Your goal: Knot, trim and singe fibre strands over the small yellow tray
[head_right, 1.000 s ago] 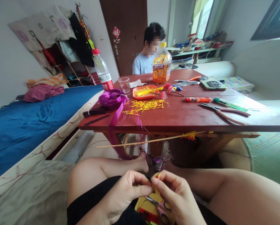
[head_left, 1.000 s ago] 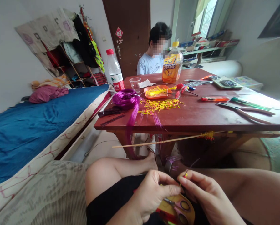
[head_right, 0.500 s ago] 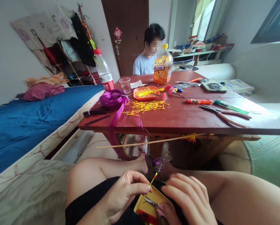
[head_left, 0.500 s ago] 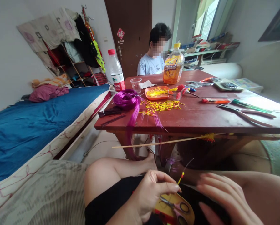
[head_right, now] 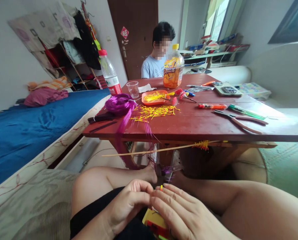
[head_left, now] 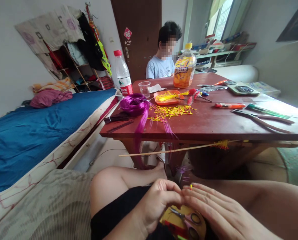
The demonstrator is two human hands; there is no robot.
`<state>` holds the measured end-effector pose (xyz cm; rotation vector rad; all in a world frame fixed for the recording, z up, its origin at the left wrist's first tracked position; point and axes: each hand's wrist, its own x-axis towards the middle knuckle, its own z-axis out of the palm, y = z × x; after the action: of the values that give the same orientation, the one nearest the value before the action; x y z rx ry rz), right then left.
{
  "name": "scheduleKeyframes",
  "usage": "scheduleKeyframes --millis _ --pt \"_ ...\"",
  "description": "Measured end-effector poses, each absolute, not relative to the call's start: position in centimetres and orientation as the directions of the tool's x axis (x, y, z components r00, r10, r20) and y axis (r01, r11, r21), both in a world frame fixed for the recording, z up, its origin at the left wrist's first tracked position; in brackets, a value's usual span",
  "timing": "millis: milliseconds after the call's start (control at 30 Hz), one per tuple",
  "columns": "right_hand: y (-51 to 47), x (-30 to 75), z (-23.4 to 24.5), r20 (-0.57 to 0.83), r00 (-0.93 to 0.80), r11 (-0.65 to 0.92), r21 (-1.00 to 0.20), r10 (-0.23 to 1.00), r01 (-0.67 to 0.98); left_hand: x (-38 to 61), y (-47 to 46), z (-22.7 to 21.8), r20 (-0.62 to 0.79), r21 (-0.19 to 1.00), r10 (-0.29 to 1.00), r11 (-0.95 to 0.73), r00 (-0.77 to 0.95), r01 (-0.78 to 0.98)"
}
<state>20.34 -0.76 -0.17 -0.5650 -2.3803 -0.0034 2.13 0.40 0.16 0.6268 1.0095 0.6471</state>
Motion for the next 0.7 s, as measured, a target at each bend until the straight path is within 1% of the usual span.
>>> scheduleKeyframes --millis 33,67,100,133,200,267,333,433,500,533,600,700 --pt "-0.6 20.6 1.1 0.585 -0.723 0.924 -0.145 0.368 0.353 2.1 0.5 0.1 -0.574 0.708 0.7 0.685 0.425 -0.173" --pt "-0.4 20.8 2.4 0.54 -0.782 0.948 -0.115 0.31 0.296 2.1 0.6 0.1 -0.593 0.682 0.66 0.716 0.461 -0.149" --pt "-0.2 20.9 3.5 0.456 -0.849 0.963 -0.088 0.267 0.256 2.1 0.7 0.0 -0.608 0.658 0.621 0.743 0.494 -0.125" --pt "0.1 21.0 4.5 0.384 -0.905 0.983 -0.051 0.184 0.179 2.2 0.7 -0.1 -0.62 0.635 0.581 0.766 0.527 -0.099" --pt "0.6 21.0 5.4 0.261 -0.963 0.997 -0.014 0.073 0.072 2.3 0.8 -0.2 -0.632 0.594 0.51 0.802 0.584 -0.058" --pt "0.9 21.0 5.2 0.208 -0.978 1.0 -0.023 0.004 -0.001 2.3 0.7 -0.4 -0.633 0.562 0.463 0.826 0.62 -0.044" --pt "1.1 21.1 4.3 0.225 -0.974 0.998 -0.059 -0.009 -0.023 2.3 0.7 -0.5 -0.623 0.545 0.449 0.837 0.64 -0.057" --pt "0.9 21.1 2.6 0.351 -0.934 0.993 -0.112 0.067 0.029 2.1 0.8 -0.7 -0.613 0.552 0.474 0.829 0.632 -0.086" --pt "0.7 20.8 1.8 0.458 -0.869 0.978 -0.173 0.186 0.118 1.9 1.0 -0.8 -0.613 0.574 0.514 0.812 0.6 -0.109" --pt "0.5 20.6 1.5 0.502 -0.824 0.96 -0.223 0.264 0.171 1.9 1.0 -0.7 -0.613 0.589 0.539 0.799 0.578 -0.12" --pt "0.2 19.9 0.9 0.534 -0.723 0.891 -0.366 0.439 0.271 1.7 1.2 -0.5 -0.604 0.626 0.589 0.768 0.537 -0.138" --pt "-0.1 19.1 0.0 0.474 -0.588 0.733 -0.588 0.655 0.342 1.5 1.4 -0.1 -0.585 0.686 0.656 0.714 0.477 -0.142"
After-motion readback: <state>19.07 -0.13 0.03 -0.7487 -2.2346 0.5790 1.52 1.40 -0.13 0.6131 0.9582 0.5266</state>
